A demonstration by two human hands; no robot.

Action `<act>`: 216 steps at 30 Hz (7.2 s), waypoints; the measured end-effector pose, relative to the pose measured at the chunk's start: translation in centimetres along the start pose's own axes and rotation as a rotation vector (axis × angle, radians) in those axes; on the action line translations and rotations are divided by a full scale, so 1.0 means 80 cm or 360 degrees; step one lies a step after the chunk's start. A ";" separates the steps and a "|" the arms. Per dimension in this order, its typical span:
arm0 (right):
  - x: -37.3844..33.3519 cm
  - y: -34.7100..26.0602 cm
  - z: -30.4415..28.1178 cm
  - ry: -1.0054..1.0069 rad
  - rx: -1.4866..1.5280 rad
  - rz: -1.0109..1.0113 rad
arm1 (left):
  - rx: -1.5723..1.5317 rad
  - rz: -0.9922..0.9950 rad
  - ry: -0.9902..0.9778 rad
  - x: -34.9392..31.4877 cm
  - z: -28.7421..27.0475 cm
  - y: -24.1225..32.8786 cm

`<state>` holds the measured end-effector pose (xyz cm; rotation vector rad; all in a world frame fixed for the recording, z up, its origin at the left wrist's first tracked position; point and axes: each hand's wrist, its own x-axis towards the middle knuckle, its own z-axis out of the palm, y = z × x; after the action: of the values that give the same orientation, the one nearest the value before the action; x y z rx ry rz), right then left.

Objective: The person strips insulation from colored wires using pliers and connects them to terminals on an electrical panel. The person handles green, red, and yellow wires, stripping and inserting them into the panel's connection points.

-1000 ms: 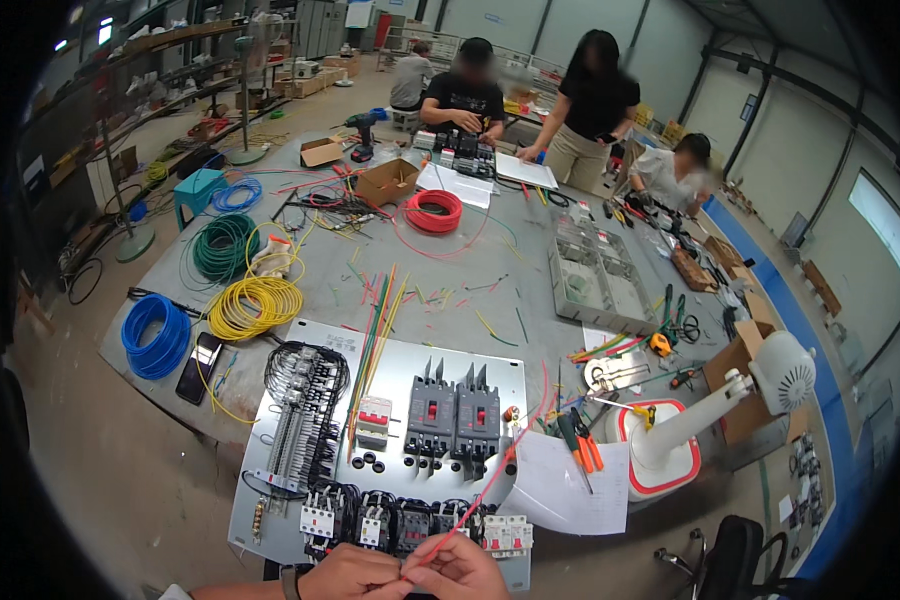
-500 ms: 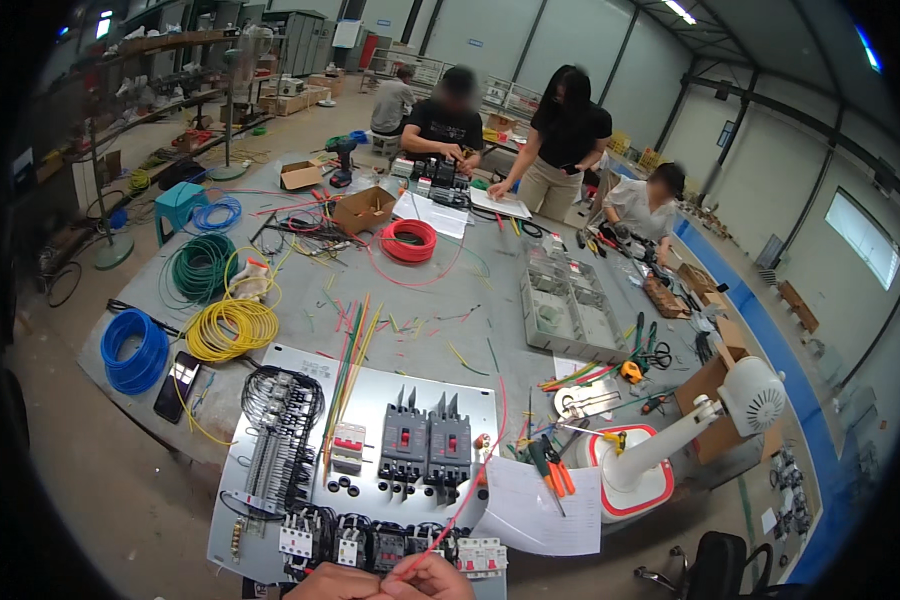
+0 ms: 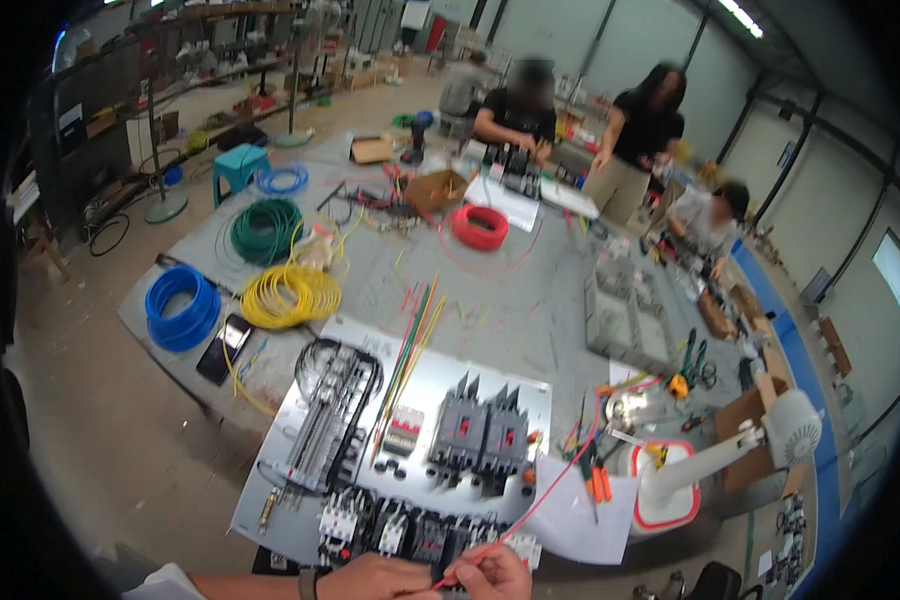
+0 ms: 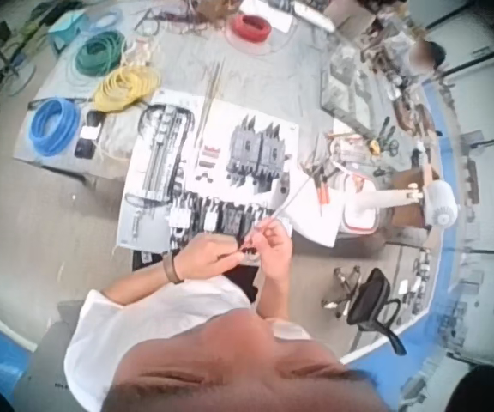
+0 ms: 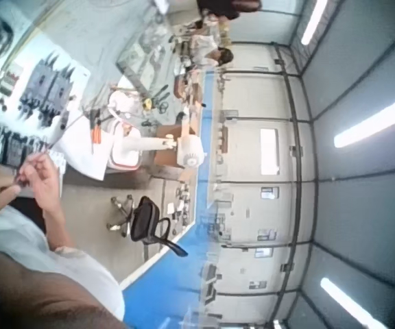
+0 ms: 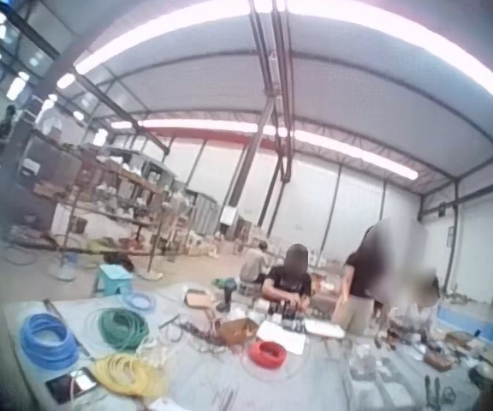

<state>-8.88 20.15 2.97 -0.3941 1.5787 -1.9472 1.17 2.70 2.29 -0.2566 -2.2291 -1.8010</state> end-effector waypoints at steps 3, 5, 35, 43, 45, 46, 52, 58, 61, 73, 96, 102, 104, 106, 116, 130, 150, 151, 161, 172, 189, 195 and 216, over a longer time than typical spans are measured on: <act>0.006 0.000 0.012 0.0028 0.0080 -0.0004 | -0.0046 0.0013 0.0065 0.015 -0.002 0.003; 0.007 0.001 0.017 0.0007 0.0121 -0.0074 | -0.0077 -0.0054 0.0055 0.003 0.003 0.000; 0.035 0.027 -0.106 0.0243 0.0064 -0.0053 | 0.0050 -0.0235 -0.0321 -0.013 0.033 -0.002; 0.111 -0.009 -0.141 0.0055 -0.0015 -0.0132 | -0.0083 -0.0400 -0.0321 -0.017 0.029 -0.007; 0.118 -0.011 -0.146 0.0009 0.0030 -0.0174 | -0.0093 -0.0424 -0.0337 -0.021 0.027 -0.007; 0.122 -0.012 -0.152 0.0029 0.0004 -0.0182 | -0.0084 -0.0420 -0.0372 -0.023 0.025 -0.009; 0.142 -0.023 -0.178 0.0085 0.0008 -0.0251 | -0.0039 -0.0339 -0.0444 -0.036 0.016 -0.012; 0.163 -0.042 -0.192 0.0033 0.0035 -0.0299 | -0.0117 -0.0323 -0.0498 -0.041 0.012 -0.007; 0.172 -0.047 -0.199 0.0027 0.0061 -0.0323 | -0.0199 -0.0338 -0.0514 -0.048 0.010 -0.005; 0.189 -0.057 -0.237 0.0044 0.0104 -0.0418 | -0.0232 -0.0299 -0.0505 -0.063 0.016 0.007; 0.109 -0.001 -0.143 -0.0046 0.0326 -0.0253 | 0.0494 -0.0616 -0.0658 -0.035 -0.051 0.012; 0.081 0.001 -0.115 0.0125 0.0329 -0.0508 | 0.0730 -0.0817 -0.0309 -0.017 -0.037 0.015; 0.080 -0.001 -0.116 0.0144 0.0486 -0.0565 | 0.0645 -0.0747 -0.0285 -0.017 -0.027 0.011; 0.083 0.003 -0.121 0.0192 0.0574 -0.0601 | 0.0591 -0.0668 -0.0314 -0.022 -0.016 0.009; 0.105 0.005 -0.119 0.0282 0.0624 -0.0502 | 0.0394 -0.0564 -0.0214 -0.032 0.014 0.013; 0.159 -0.032 -0.176 0.0304 0.0467 -0.0481 | 0.0173 -0.0669 -0.0192 -0.052 0.020 0.012; 0.087 0.008 -0.061 -0.0105 0.0236 -0.0049 | -0.0544 -0.0967 -0.0067 -0.013 0.033 -0.023; 0.072 0.011 -0.051 -0.0139 0.0175 -0.0013 | -0.0551 -0.0986 -0.0065 -0.001 0.035 -0.020; 0.038 0.007 -0.047 -0.0225 0.0144 0.0095 | -0.0524 -0.0679 0.0034 0.046 -0.002 -0.021; 0.024 0.009 -0.021 -0.0485 0.0034 0.0247 | -0.0921 -0.0516 0.0654 0.141 -0.006 -0.041; 0.031 0.001 0.043 -0.0393 -0.0666 -0.0783 | -0.1341 -0.0421 0.1189 0.104 0.010 0.000; 0.009 0.001 0.060 -0.0369 -0.0887 -0.0949 | -0.1404 -0.0257 0.1325 0.117 -0.025 0.002; -0.043 0.029 0.044 -0.0639 -0.0716 -0.0922 | -0.1445 -0.0105 0.1353 0.154 -0.156 -0.005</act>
<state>-3.58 19.21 2.12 -1.4667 1.7336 -1.7091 -9.51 -9.92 8.24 0.3686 -0.8012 -2.2468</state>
